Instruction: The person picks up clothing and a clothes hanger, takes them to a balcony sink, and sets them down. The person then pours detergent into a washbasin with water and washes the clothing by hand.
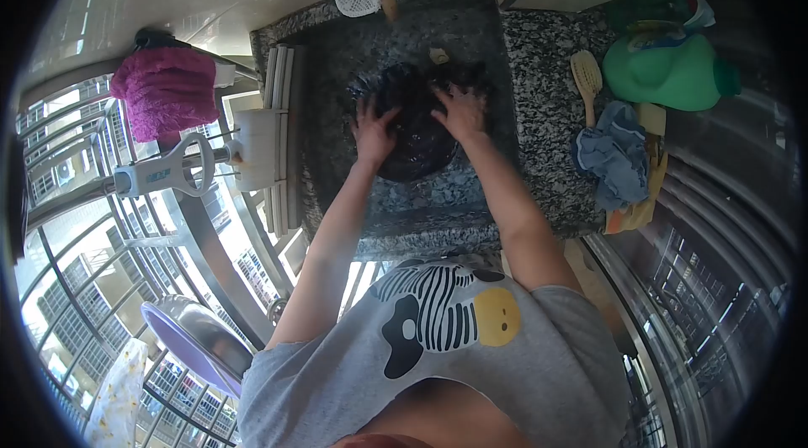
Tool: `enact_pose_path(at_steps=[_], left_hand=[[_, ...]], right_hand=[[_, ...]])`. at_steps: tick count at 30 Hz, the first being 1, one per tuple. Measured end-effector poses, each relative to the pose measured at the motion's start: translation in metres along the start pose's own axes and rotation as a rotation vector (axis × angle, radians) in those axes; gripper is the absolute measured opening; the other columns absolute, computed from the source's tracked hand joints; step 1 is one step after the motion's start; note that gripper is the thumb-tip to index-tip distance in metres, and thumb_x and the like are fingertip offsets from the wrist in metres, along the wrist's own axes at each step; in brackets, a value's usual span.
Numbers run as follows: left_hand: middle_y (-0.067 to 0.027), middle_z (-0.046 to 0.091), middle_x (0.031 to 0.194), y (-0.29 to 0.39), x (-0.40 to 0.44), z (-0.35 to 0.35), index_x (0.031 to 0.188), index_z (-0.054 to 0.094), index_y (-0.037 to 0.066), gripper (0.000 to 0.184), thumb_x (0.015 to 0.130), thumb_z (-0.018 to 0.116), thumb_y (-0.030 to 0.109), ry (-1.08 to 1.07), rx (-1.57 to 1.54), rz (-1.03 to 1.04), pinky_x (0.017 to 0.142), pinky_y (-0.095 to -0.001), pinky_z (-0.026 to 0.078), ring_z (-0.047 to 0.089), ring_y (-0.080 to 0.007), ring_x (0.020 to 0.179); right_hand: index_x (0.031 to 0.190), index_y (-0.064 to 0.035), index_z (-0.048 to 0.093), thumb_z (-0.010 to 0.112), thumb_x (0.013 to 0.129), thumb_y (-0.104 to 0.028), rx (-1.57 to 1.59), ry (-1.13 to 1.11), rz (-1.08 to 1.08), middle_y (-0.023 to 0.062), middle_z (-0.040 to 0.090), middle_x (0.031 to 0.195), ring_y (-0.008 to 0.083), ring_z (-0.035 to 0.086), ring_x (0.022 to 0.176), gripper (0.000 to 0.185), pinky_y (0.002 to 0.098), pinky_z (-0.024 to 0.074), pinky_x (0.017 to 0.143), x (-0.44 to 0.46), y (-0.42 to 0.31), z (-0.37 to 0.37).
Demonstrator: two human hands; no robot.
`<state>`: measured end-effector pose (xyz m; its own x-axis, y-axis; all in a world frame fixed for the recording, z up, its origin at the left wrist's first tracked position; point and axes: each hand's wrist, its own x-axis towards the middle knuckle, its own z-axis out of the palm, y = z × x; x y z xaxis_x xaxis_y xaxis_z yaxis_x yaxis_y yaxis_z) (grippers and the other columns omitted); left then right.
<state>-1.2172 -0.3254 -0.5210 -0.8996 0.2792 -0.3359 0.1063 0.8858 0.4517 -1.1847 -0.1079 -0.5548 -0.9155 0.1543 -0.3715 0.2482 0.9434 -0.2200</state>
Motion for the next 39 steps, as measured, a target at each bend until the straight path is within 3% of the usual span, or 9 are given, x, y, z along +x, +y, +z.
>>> enact_pose_path(at_steps=[5, 8, 11, 18, 21, 23, 29, 35, 39], left_hand=[[-0.0141, 0.046, 0.143, 0.017, 0.034, 0.004, 0.135, 0.055, 0.016, 0.047, 0.093, 0.059, 0.038, -0.239, -1.031, -0.342, 0.107, -0.0447, 0.040, 0.038, -0.0310, 0.133], [-0.0109, 0.060, 0.132, 0.050, 0.053, -0.009, 0.128, 0.059, 0.006, 0.054, 0.097, 0.054, 0.049, -0.495, -1.942, -0.551, 0.098, -0.0416, 0.050, 0.059, -0.0256, 0.117], [-0.0124, 0.067, 0.118, 0.055, 0.059, -0.021, 0.126, 0.061, 0.006, 0.055, 0.097, 0.053, 0.051, -0.595, -2.085, -0.518, 0.090, -0.0389, 0.054, 0.067, -0.0272, 0.101], [-0.0168, 0.070, 0.108, 0.062, 0.033, 0.009, 0.117, 0.065, 0.001, 0.060, 0.096, 0.049, 0.055, -0.164, -1.971, -0.453, 0.089, -0.0422, 0.054, 0.068, -0.0324, 0.098], [-0.0240, 0.068, 0.104, 0.053, 0.060, -0.007, 0.119, 0.063, -0.002, 0.065, 0.097, 0.045, 0.056, -0.256, -0.553, -0.449, 0.089, -0.0444, 0.052, 0.066, -0.0387, 0.099], [-0.0313, 0.057, 0.122, 0.073, 0.040, -0.055, 0.130, 0.052, -0.004, 0.063, 0.093, 0.057, 0.047, -0.191, -0.382, -0.299, 0.093, -0.0446, 0.049, 0.057, -0.0406, 0.116], [-0.0223, 0.023, 0.157, 0.038, 0.003, -0.035, 0.153, 0.026, 0.012, 0.084, 0.083, 0.072, 0.023, 0.177, -0.106, 0.009, 0.102, -0.0560, 0.042, 0.026, -0.0439, 0.143], [-0.0147, 0.023, 0.160, 0.005, -0.015, 0.037, 0.147, 0.041, 0.019, 0.070, 0.082, 0.067, 0.017, -0.264, 0.249, 0.196, 0.109, -0.0674, 0.029, 0.020, -0.0432, 0.146], [-0.0143, 0.042, 0.147, -0.003, 0.007, -0.003, 0.145, 0.045, 0.019, 0.066, 0.083, 0.067, 0.022, -0.282, -0.014, -0.075, 0.111, -0.0603, 0.031, 0.030, -0.0396, 0.141]], right_hand=[[0.131, -0.0081, 0.058, 0.073, 0.084, -0.035, 0.586, 0.363, 0.495, 0.0216, 0.065, 0.115, 0.0366, 0.061, 0.110, 0.056, 0.0417, 0.0464, 0.098, 0.030, -0.036, 0.005], [0.127, -0.0017, 0.058, 0.076, 0.083, -0.032, 1.556, -0.009, 0.362, 0.0215, 0.060, 0.116, 0.0307, 0.059, 0.114, 0.056, 0.0379, 0.0462, 0.095, -0.016, -0.069, -0.055], [0.115, 0.0008, 0.065, 0.078, 0.083, -0.035, 0.931, 0.287, 0.017, 0.0144, 0.064, 0.102, 0.0265, 0.066, 0.098, 0.050, 0.0358, 0.0509, 0.083, -0.070, -0.101, -0.081], [0.079, -0.0046, 0.068, 0.072, 0.082, -0.032, 0.536, 0.665, -0.044, 0.0124, 0.063, 0.084, 0.0339, 0.066, 0.072, 0.027, 0.0433, 0.0527, 0.061, -0.037, -0.102, -0.098], [0.082, -0.0064, 0.066, 0.068, 0.086, -0.030, 0.495, 0.711, 0.122, 0.0121, 0.064, 0.084, 0.0364, 0.066, 0.079, 0.024, 0.0437, 0.0535, 0.066, -0.028, -0.079, -0.081], [0.087, -0.0074, 0.067, 0.066, 0.088, -0.031, 0.347, 0.714, 0.287, 0.0114, 0.065, 0.087, 0.0366, 0.066, 0.086, 0.024, 0.0448, 0.0537, 0.069, -0.023, -0.045, -0.056], [0.123, -0.0118, 0.062, 0.062, 0.093, -0.034, -0.117, -0.583, 0.105, 0.0135, 0.056, 0.127, 0.0354, 0.061, 0.110, 0.038, 0.0513, 0.0493, 0.093, -0.057, -0.010, -0.104], [0.138, -0.0193, 0.053, 0.069, 0.085, -0.027, -0.141, 0.277, -0.087, 0.0120, 0.030, 0.155, 0.0414, 0.041, 0.134, 0.056, 0.0523, 0.0441, 0.102, -0.011, -0.027, -0.043], [0.133, -0.0205, 0.058, 0.070, 0.083, -0.023, -0.183, 0.087, -0.268, 0.0141, 0.038, 0.148, 0.0406, 0.045, 0.129, 0.052, 0.0550, 0.0459, 0.097, 0.004, -0.002, -0.016]])
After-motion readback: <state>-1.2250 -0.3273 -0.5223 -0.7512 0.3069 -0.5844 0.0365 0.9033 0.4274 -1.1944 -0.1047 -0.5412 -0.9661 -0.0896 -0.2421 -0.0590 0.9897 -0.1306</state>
